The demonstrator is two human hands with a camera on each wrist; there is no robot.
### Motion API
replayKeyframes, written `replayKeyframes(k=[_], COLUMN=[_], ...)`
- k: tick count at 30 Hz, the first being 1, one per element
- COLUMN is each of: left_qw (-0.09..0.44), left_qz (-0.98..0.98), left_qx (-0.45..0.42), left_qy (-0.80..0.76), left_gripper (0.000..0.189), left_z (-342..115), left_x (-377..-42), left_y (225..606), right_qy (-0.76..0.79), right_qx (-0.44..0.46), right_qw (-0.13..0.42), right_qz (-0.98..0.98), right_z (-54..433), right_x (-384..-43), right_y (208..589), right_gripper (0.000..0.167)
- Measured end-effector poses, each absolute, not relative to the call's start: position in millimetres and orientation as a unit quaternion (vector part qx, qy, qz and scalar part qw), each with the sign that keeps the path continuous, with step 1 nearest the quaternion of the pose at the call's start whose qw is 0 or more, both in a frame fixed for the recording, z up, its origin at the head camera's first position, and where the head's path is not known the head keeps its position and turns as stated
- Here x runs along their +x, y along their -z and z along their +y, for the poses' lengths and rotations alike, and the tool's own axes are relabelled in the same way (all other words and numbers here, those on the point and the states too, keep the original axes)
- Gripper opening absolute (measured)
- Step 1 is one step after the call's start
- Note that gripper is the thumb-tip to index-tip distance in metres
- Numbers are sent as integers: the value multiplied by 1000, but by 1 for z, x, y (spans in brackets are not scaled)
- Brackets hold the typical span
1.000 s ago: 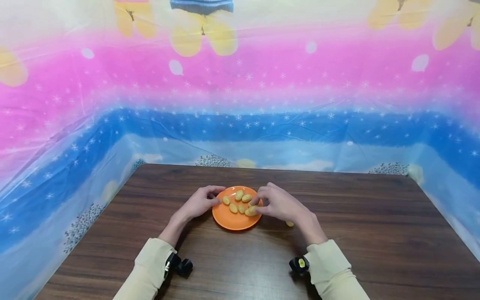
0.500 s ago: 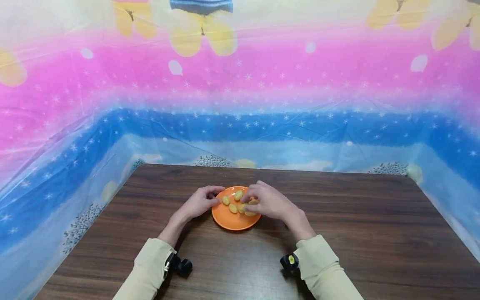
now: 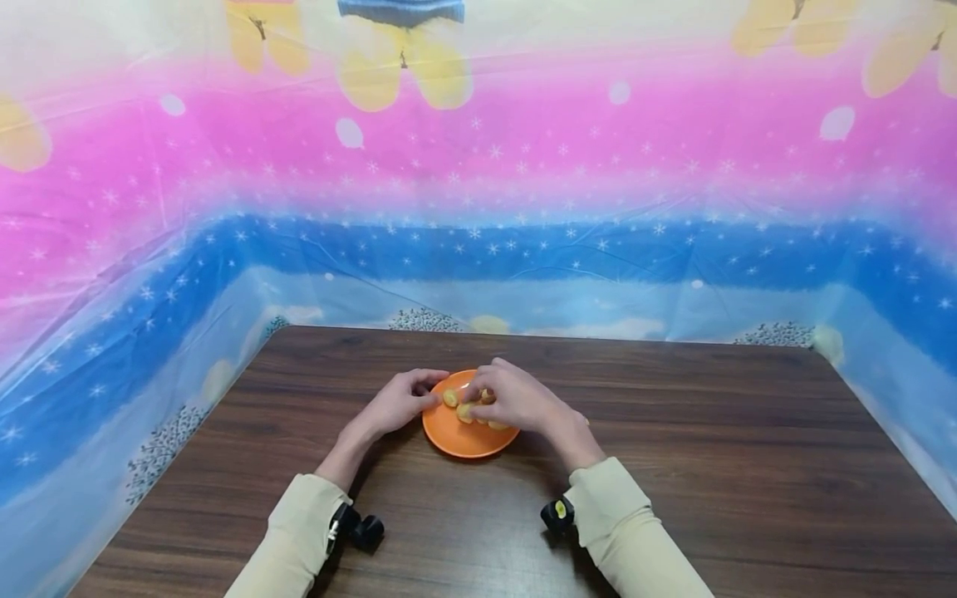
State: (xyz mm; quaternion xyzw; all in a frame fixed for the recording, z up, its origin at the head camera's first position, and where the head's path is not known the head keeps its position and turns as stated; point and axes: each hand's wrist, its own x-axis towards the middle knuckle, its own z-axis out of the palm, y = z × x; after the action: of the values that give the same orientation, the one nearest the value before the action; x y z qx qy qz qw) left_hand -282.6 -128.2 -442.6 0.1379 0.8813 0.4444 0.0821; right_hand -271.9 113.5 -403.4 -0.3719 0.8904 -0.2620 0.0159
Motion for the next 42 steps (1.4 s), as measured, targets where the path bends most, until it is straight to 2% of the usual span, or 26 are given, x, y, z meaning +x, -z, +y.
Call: replayKeyframes(k=[17, 31, 42], left_qw=[77, 72, 71], left_qz=[878, 880, 881], left_qx=[145, 148, 151], left_qy=[-451, -446, -442], left_gripper=[41, 40, 39], left_z=[-129, -129, -129], left_x=[-282, -282, -282], left_y=[443, 443, 443], right_qy=[259, 237, 206], right_qx=[-387, -374, -385], right_qw=[20, 31, 16], right_qz=[885, 896, 899], right_z=[92, 81, 75], right_x=[-276, -280, -280], right_y=[413, 420, 423], right_gripper=[23, 19, 18])
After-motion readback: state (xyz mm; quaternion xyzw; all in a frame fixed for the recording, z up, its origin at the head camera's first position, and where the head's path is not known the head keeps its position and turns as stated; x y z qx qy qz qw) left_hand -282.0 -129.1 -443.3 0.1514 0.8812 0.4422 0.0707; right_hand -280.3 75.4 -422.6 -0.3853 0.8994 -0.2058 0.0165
